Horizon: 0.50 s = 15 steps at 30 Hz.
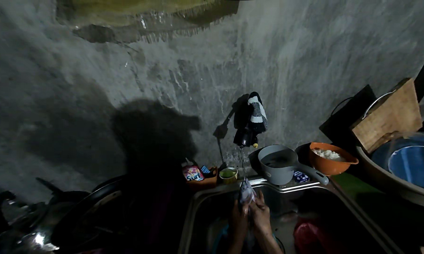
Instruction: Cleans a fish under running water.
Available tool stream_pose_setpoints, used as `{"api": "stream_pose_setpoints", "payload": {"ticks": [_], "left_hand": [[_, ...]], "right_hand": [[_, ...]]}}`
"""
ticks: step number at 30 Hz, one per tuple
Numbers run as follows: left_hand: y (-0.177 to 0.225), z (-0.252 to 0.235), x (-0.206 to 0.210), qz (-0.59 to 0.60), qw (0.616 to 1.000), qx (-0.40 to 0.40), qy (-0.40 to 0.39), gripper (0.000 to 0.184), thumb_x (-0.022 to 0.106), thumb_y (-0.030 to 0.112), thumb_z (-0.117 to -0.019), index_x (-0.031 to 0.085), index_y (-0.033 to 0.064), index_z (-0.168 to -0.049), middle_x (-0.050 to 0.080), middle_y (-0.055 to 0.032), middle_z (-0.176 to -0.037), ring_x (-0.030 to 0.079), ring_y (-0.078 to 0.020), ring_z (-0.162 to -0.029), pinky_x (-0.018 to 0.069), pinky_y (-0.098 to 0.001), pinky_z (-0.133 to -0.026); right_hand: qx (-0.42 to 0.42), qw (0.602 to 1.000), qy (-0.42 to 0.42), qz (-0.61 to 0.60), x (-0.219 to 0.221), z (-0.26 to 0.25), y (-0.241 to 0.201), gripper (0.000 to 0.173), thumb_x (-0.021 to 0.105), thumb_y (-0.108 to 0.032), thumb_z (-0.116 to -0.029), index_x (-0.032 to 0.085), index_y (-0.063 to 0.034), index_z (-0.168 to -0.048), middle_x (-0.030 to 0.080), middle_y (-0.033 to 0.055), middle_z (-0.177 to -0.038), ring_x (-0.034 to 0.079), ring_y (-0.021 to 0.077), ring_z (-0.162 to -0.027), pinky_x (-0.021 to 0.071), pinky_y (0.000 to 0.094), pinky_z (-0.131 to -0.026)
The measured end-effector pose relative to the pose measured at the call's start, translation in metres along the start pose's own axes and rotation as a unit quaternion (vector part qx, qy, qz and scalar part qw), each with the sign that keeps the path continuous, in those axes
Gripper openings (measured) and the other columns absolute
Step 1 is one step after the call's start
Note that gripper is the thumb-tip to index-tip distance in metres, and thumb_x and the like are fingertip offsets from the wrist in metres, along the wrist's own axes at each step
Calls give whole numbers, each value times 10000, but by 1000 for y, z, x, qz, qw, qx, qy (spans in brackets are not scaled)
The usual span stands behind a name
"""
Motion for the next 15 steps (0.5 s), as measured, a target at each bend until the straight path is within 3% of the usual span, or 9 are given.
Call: {"api": "stream_pose_setpoints", "payload": {"ticks": [6,10,15], "left_hand": [[3,3,0,1,1000,3,3,457,508,180,-1027,532,-107,-1383,644,-294,-1247,623,-377,-1185,465,-514,-1050],[5,3,3,20,1000,1,14,465,490,167,-1042,498,-112,-1414,628,-298,-1284,610,-369,-1217,450,-499,-1077],[8,2,5,57,998,14,28,431,484,156,-1036,537,-118,-1365,645,-284,-1241,628,-339,-1172,476,-474,-1048]], "right_hand": [[-50,998,-30,16,-7,-4,2,177,620,57,-874,765,49,-975,431,304,-1524,391,346,-1443,385,365,-1160],[-39,999,-23,9,-4,-4,-3,198,616,61,-872,762,53,-1006,409,300,-1542,415,330,-1426,412,356,-1132],[6,999,18,-41,0,3,-9,203,615,98,-884,741,60,-1039,446,255,-1532,437,333,-1402,417,391,-1123]]}}
Point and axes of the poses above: each hand's wrist, its own z-axis away from the middle knuckle, its own x-axis out of the palm, y = z × x, the point moved 2 cm from there along -z, towards the middle knuckle
